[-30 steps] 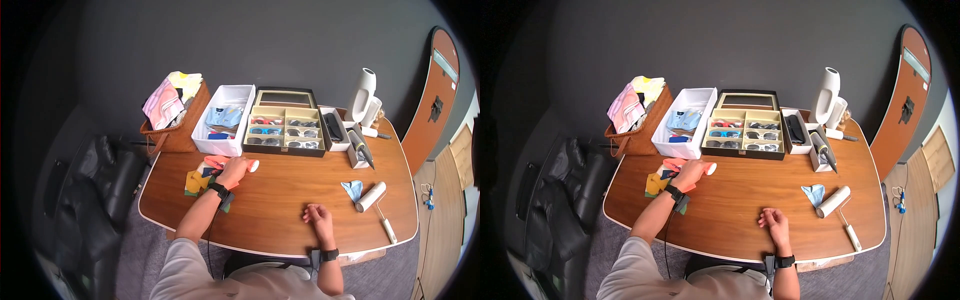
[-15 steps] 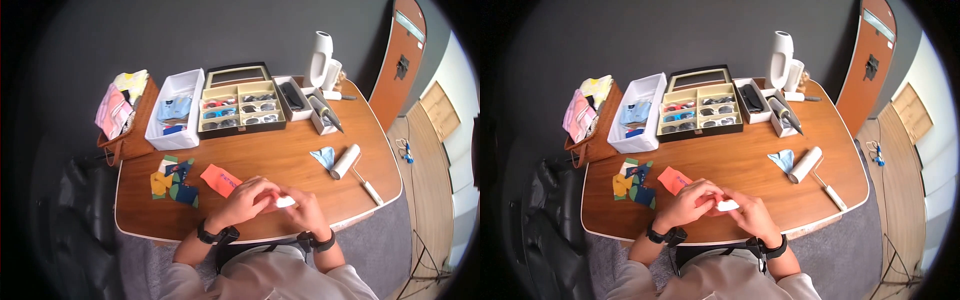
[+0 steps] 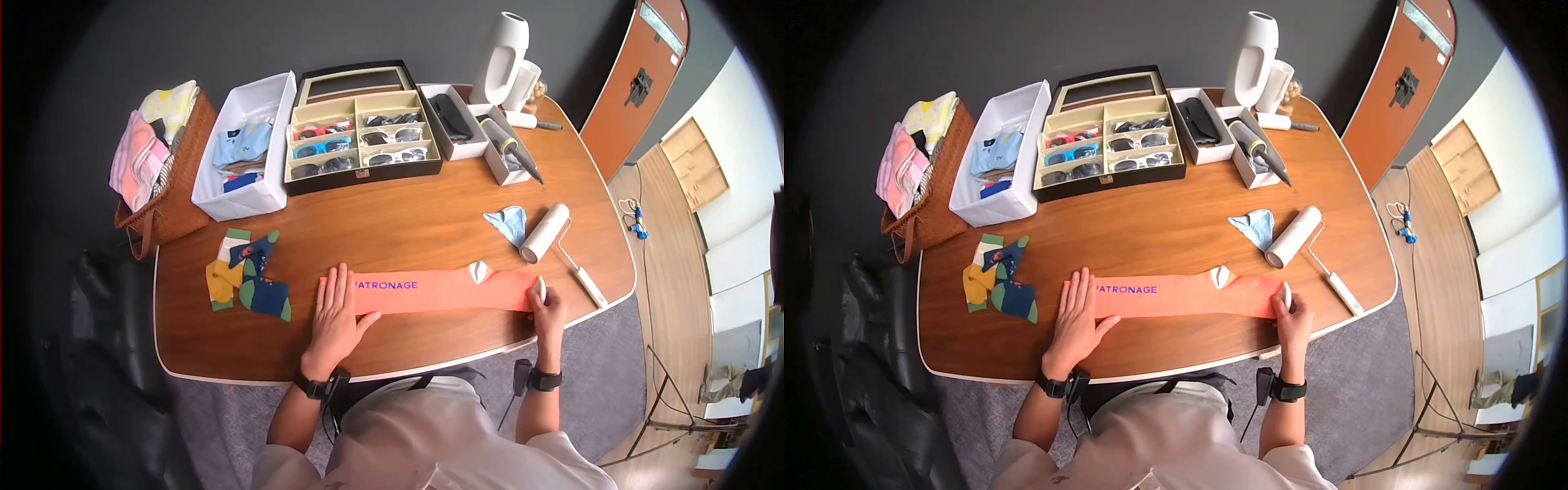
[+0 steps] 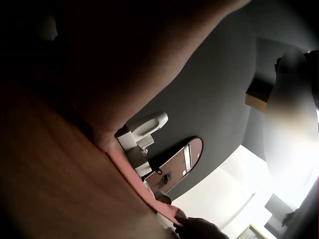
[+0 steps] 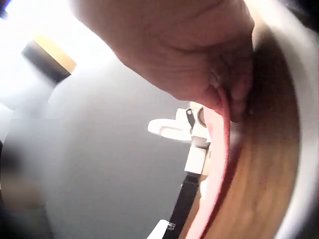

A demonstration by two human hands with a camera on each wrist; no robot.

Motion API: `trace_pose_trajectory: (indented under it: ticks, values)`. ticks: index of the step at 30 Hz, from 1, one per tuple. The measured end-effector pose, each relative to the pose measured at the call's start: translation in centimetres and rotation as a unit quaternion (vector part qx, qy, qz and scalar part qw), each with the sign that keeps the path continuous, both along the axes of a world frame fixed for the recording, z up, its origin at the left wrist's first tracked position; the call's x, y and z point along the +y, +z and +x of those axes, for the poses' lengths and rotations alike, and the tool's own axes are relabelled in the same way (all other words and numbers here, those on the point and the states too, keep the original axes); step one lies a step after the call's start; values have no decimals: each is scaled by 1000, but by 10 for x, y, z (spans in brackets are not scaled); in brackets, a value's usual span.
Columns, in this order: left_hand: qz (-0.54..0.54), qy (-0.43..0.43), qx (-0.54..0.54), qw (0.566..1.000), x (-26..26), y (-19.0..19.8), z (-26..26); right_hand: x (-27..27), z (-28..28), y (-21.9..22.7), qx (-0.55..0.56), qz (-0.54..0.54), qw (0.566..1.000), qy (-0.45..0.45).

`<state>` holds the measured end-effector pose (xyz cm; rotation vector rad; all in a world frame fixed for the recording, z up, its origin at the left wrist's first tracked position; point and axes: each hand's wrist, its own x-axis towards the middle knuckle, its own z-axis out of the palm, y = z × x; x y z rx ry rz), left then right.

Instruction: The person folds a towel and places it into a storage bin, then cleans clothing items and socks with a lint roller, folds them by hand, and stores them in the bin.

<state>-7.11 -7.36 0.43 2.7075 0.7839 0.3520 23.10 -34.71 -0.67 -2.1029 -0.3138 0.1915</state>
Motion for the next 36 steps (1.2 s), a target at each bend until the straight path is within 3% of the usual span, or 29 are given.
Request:
trace_pose_trajectory:
  ticks: [4, 7, 11, 13, 14, 16, 17, 18, 19, 20, 22, 23, 26, 28, 30, 31, 34, 35, 36]
  values:
    - [5, 34, 34, 999, -31, 6, -15, 6, -12, 27, -17, -71, 997, -38]
    - [22, 57, 45, 997, -39, 4, -22, -3, 5, 2, -90, -74, 993, -19]
    - [17, 102, 34, 994, -47, 2, -23, -13, 23, -3, -72, -97, 993, 12]
    - [26, 117, 27, 992, -46, 0, -25, -20, 35, 2, 14, -5, 1000, -7]
    - [24, 119, 24, 992, -45, -1, -25, -25, 41, 6, -34, -8, 998, -46]
    - [5, 134, 10, 991, -45, -1, -27, -42, 53, 22, -133, -72, 978, -144]
    - [3, 135, 8, 991, -45, -1, -27, -54, 65, 19, -236, -117, 955, -136]
    - [5, 140, 12, 990, -45, 0, -26, -66, 76, 13, -336, -161, 919, -126]
    - [5, 143, 16, 990, -46, 1, -25, -78, 80, 5, -380, -327, 854, -137]
    - [4, 144, 13, 989, -46, 1, -24, -89, 86, -5, -383, -327, 853, -137]
    - [28, 144, 25, 989, -46, 0, -24, -109, 100, -20, -319, -457, 820, -127]
    - [27, 147, 23, 988, -46, 0, -23, -115, 105, -10, -243, -336, 906, -85]
    - [15, 144, 15, 989, -46, 1, -25, -131, 105, 20, -209, -319, 924, -17]
    - [38, 148, 26, 988, -46, 3, -25, -141, 110, 36, -258, -350, 900, 14]
    - [30, 146, 20, 989, -45, 2, -26, -150, 115, 60, -98, -241, 965, 41]
    - [21, 145, 16, 989, -45, 2, -27, -137, 102, 85, -59, -127, 990, 34]
    - [16, 148, 16, 989, -45, 2, -28, -113, 98, 113, -83, 61, 994, 30]
    - [15, 149, 14, 989, -44, 1, -28, -106, 106, 112, -85, 60, 994, 31]
    - [7, 156, -3, 988, -45, -1, -29, -98, 116, 106, -105, 155, 982, -3]
